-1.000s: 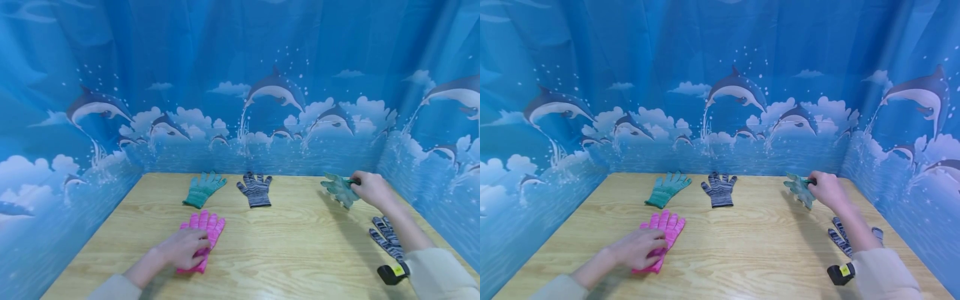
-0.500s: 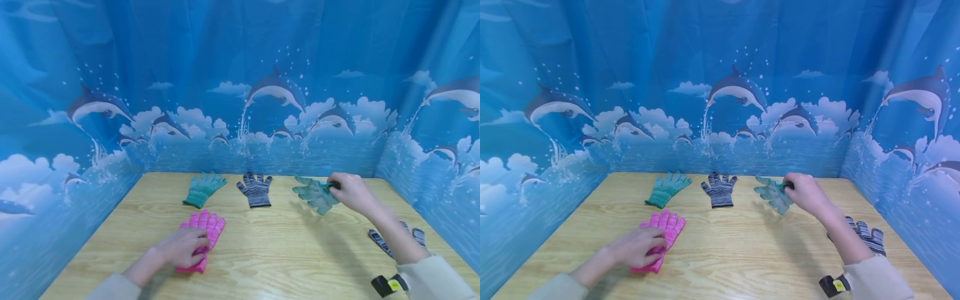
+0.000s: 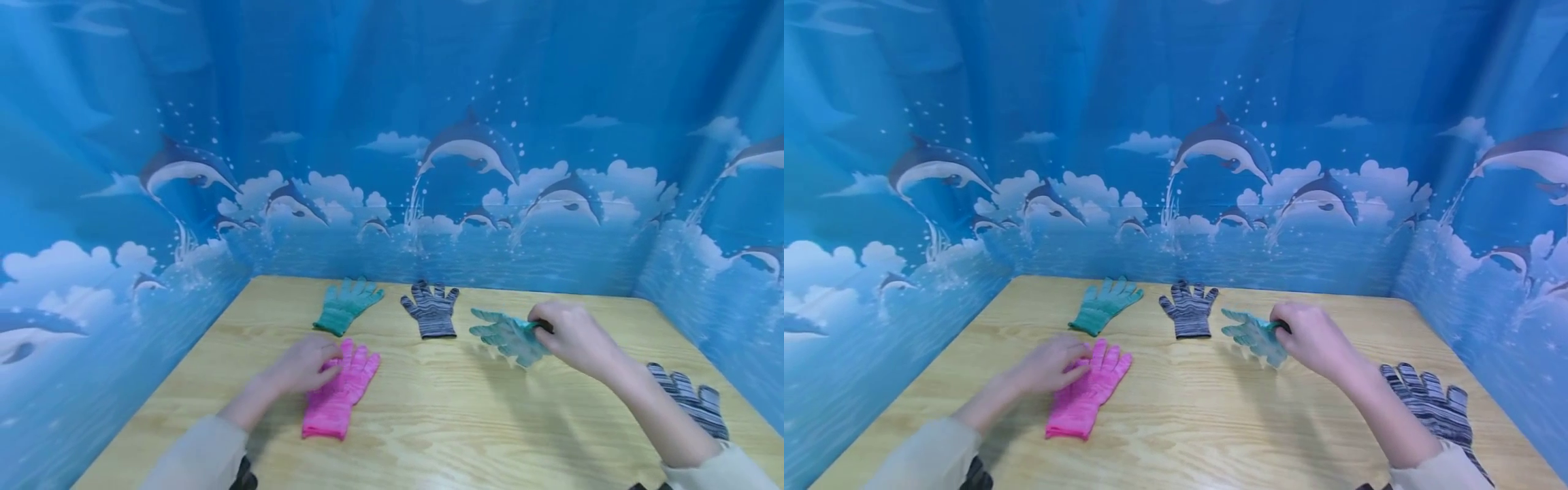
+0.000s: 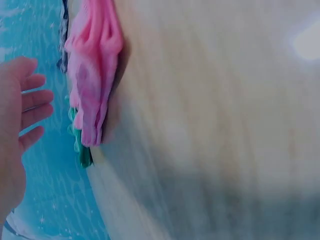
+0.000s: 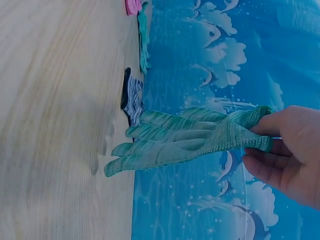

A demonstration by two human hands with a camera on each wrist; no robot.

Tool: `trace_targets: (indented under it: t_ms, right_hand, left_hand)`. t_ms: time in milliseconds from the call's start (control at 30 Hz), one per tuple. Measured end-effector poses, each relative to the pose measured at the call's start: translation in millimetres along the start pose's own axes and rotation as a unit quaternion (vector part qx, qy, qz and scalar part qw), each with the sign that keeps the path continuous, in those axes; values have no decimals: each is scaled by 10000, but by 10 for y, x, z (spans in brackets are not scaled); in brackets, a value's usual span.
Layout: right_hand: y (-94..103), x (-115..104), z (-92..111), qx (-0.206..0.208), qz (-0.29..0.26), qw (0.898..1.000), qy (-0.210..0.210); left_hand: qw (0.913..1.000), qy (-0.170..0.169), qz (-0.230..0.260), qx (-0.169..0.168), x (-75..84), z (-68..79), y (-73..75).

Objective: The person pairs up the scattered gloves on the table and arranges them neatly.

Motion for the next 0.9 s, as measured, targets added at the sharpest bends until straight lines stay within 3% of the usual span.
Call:
trace_targets:
  t_ms: [133,300,367,467,600,700,900]
  right_hand:
    - [6,-102,38,41,-98,9995,290]
    - [34,-283,86,246,-275,9966,737]
    - [48,-347,101,284,-304,9959,802]
    - [63,-413,116,306,-301,9959,790]
    - [55,-495,148,406,-196,9955,829]
    - [54,-585,181,708,-102,9922,1020]
    - [32,-650,255,1207,-26,9862,1136]
  left_hand:
    - [9983,575,-93,-63,-223,-69,45]
    - [9945,830,-606,195,-413,-131,151]
    - [9904,1086,-833,168,-504,-142,169]
    - [9820,1514,-1128,-83,-657,-168,162]
    - [9669,1833,-1644,-672,-827,-203,80]
    - [9560,1982,-1869,-1090,-926,-213,-3]
    - [9446,1994,-1967,-1711,-1003,-264,-191]
Point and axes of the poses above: each hand's wrist, its own z-axis away from the middle knuckle, its own y-axis out of the back of the hand, x = y × z, the point moved 9 cm from there along -z, towards the middle knuckle, and after that the axes turned 15 degrees about z, right-handed, at the moved point
